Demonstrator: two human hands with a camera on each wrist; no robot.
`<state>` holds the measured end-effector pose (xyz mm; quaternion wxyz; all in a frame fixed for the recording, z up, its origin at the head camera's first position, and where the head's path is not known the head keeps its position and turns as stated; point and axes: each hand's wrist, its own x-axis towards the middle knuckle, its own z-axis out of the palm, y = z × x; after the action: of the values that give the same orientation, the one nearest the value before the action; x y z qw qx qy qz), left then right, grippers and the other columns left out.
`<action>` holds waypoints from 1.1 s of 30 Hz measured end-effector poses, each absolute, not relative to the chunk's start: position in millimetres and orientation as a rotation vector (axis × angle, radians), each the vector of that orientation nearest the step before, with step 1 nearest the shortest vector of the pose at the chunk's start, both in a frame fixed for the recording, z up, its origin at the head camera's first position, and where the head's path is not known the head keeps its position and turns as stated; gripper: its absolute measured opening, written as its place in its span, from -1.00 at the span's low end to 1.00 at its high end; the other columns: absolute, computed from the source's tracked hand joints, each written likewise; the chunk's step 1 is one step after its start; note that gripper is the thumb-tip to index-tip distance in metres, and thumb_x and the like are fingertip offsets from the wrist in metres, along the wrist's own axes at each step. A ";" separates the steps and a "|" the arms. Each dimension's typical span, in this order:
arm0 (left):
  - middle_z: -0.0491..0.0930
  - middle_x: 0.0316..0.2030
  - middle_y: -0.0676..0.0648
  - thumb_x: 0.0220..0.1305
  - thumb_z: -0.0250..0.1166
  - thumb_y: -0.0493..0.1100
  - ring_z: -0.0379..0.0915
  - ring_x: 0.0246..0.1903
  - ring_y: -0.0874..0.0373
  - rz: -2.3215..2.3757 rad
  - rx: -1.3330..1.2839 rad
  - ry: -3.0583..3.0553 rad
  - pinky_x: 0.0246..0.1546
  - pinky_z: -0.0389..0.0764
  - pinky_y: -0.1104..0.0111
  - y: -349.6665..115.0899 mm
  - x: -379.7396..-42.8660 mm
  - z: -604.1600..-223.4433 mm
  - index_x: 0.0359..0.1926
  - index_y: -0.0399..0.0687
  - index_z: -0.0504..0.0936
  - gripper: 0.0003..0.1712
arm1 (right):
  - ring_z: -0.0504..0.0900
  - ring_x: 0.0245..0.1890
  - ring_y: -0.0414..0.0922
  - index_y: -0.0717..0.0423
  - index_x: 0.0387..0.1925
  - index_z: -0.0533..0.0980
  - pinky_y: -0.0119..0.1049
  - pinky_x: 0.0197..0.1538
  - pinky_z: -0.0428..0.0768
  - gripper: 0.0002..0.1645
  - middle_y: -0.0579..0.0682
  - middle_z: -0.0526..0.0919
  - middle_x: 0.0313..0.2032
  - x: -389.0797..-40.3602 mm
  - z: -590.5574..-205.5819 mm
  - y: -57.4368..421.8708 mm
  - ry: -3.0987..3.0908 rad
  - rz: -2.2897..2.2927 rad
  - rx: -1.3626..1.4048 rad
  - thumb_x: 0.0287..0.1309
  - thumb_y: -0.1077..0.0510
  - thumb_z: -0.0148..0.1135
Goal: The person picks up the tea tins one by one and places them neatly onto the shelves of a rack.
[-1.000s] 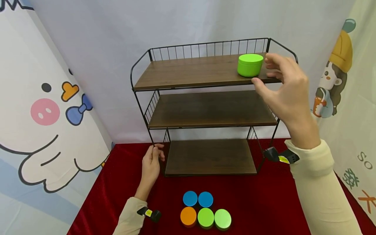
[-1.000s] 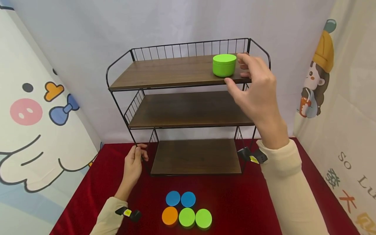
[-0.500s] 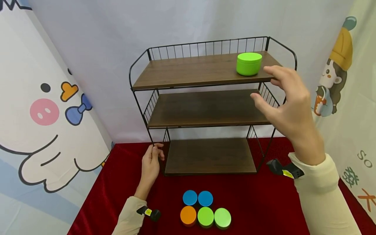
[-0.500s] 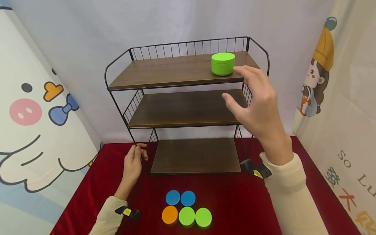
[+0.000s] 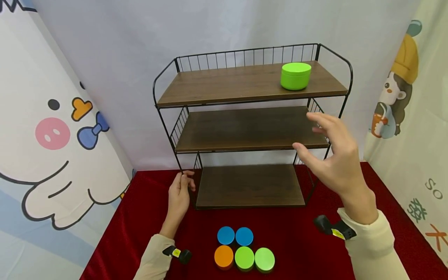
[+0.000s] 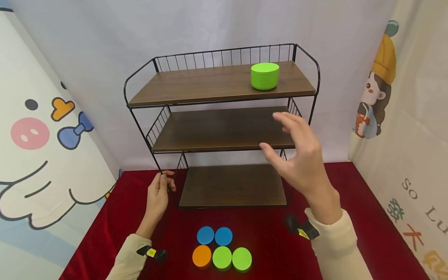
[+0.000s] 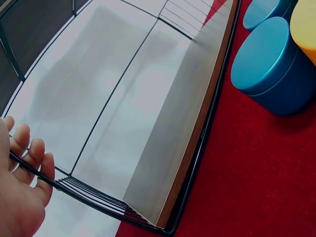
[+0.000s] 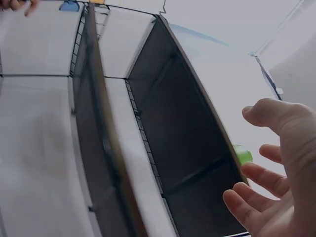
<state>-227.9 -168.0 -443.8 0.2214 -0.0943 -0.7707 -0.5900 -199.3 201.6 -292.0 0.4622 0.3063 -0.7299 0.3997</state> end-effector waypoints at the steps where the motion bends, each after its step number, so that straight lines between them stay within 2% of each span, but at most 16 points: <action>1: 0.49 -0.44 -0.47 0.67 -0.16 -0.32 0.47 -0.39 -0.43 -1.628 -0.260 -2.132 -0.34 0.52 0.54 -168.2 -227.8 -443.9 0.02 -0.46 0.55 -0.64 | 0.57 0.18 -0.04 0.43 0.16 0.54 -0.50 0.21 0.53 -0.15 0.35 0.62 0.12 -197.9 -297.3 200.2 -1.798 0.995 0.772 0.27 -0.28 0.34; 8: 0.51 -0.45 -0.43 0.66 -0.16 -0.33 0.50 -0.41 -0.35 -1.591 -0.268 -2.140 -0.32 0.65 0.15 -169.7 -227.9 -444.3 0.02 -0.46 0.56 -0.64 | 0.54 0.20 -0.01 0.44 0.24 0.47 -0.47 0.27 0.51 -0.18 0.32 0.58 0.18 -190.5 -335.3 186.2 -1.859 1.058 0.909 0.31 -0.19 0.35; 14: 0.50 -0.45 -0.44 0.66 -0.16 -0.33 0.49 -0.40 -0.34 -1.602 -0.278 -2.138 -0.33 0.58 0.42 -169.8 -227.3 -444.0 0.03 -0.50 0.55 -0.63 | 0.54 0.19 -0.15 0.44 0.24 0.48 -0.50 0.28 0.49 -0.19 0.33 0.58 0.15 -185.0 -366.3 183.6 -1.875 1.069 0.956 0.33 -0.19 0.34; 20: 0.50 -0.46 -0.43 0.66 -0.15 -0.34 0.50 -0.41 -0.34 -1.583 -0.257 -2.130 -0.33 0.60 0.40 -166.5 -227.3 -443.0 0.00 -0.44 0.57 -0.65 | 0.53 0.23 -0.11 0.45 0.25 0.46 -0.50 0.28 0.50 -0.16 0.36 0.57 0.16 -179.7 -398.9 188.9 -1.908 1.127 0.963 0.32 -0.21 0.33; 22: 0.51 -0.46 -0.43 0.65 -0.15 -0.34 0.50 -0.42 -0.31 -1.575 -0.249 -2.129 -0.33 0.58 0.44 -165.9 -227.2 -442.8 -0.01 -0.43 0.57 -0.65 | 0.52 0.26 -0.14 0.44 0.27 0.45 -0.51 0.27 0.50 -0.15 0.33 0.56 0.19 -177.9 -410.9 190.4 -1.922 1.170 0.958 0.32 -0.21 0.34; 24: 0.51 -0.46 -0.42 0.65 -0.15 -0.34 0.51 -0.42 -0.29 -1.564 -0.244 -2.131 -0.33 0.60 0.39 -165.8 -227.2 -442.9 -0.01 -0.43 0.58 -0.65 | 0.50 0.28 -0.17 0.43 0.28 0.44 -0.50 0.27 0.50 -0.16 0.29 0.55 0.21 -175.7 -422.5 191.5 -1.933 1.206 0.959 0.31 -0.19 0.36; 26: 0.52 -0.47 -0.41 0.65 -0.14 -0.35 0.51 -0.42 -0.28 -1.563 -0.242 -2.129 -0.33 0.63 0.30 -166.0 -227.4 -443.6 -0.01 -0.42 0.58 -0.65 | 0.49 0.29 -0.17 0.43 0.30 0.43 -0.50 0.27 0.50 -0.19 0.26 0.54 0.24 -172.1 -432.9 192.4 -1.951 1.228 0.958 0.26 -0.07 0.45; 27: 0.52 -0.47 -0.41 0.65 -0.14 -0.34 0.51 -0.42 -0.28 -1.564 -0.243 -2.127 -0.33 0.63 0.30 -166.1 -227.6 -444.1 -0.01 -0.42 0.58 -0.65 | 0.48 0.29 -0.20 0.42 0.31 0.42 -0.50 0.26 0.50 -0.19 0.23 0.54 0.25 -169.6 -437.6 192.7 -1.967 1.236 0.954 0.21 0.03 0.51; 29: 0.52 -0.47 -0.41 0.65 -0.14 -0.35 0.51 -0.43 -0.29 -1.565 -0.248 -2.125 -0.33 0.65 0.17 -166.3 -227.6 -444.5 -0.01 -0.43 0.58 -0.65 | 0.47 0.30 -0.23 0.39 0.33 0.40 -0.51 0.26 0.50 -0.15 0.22 0.52 0.27 -164.2 -446.3 193.3 -2.014 1.248 0.939 0.05 0.22 0.58; 31: 0.52 -0.47 -0.41 0.65 -0.14 -0.35 0.51 -0.43 -0.30 -1.566 -0.252 -2.122 -0.33 0.65 0.10 -166.2 -227.6 -444.7 -0.01 -0.46 0.57 -0.65 | 0.47 0.30 -0.27 0.35 0.35 0.39 -0.52 0.26 0.49 -0.07 0.20 0.52 0.28 -158.9 -454.4 193.9 -2.074 1.259 0.910 -0.11 0.40 0.59; 33: 0.52 -0.47 -0.41 0.65 -0.14 -0.35 0.51 -0.43 -0.29 -1.563 -0.252 -2.123 -0.33 0.65 0.12 -165.7 -227.7 -444.7 -0.01 -0.46 0.58 -0.65 | 0.46 0.30 -0.29 0.30 0.37 0.39 -0.54 0.26 0.49 -0.01 0.18 0.51 0.30 -154.6 -462.1 194.5 -2.132 1.262 0.881 -0.17 0.46 0.58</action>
<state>-227.7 -165.7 -444.7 0.2443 -0.0924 -0.7774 -0.5723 -154.6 194.5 -462.1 0.2532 0.3240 -0.7844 0.4644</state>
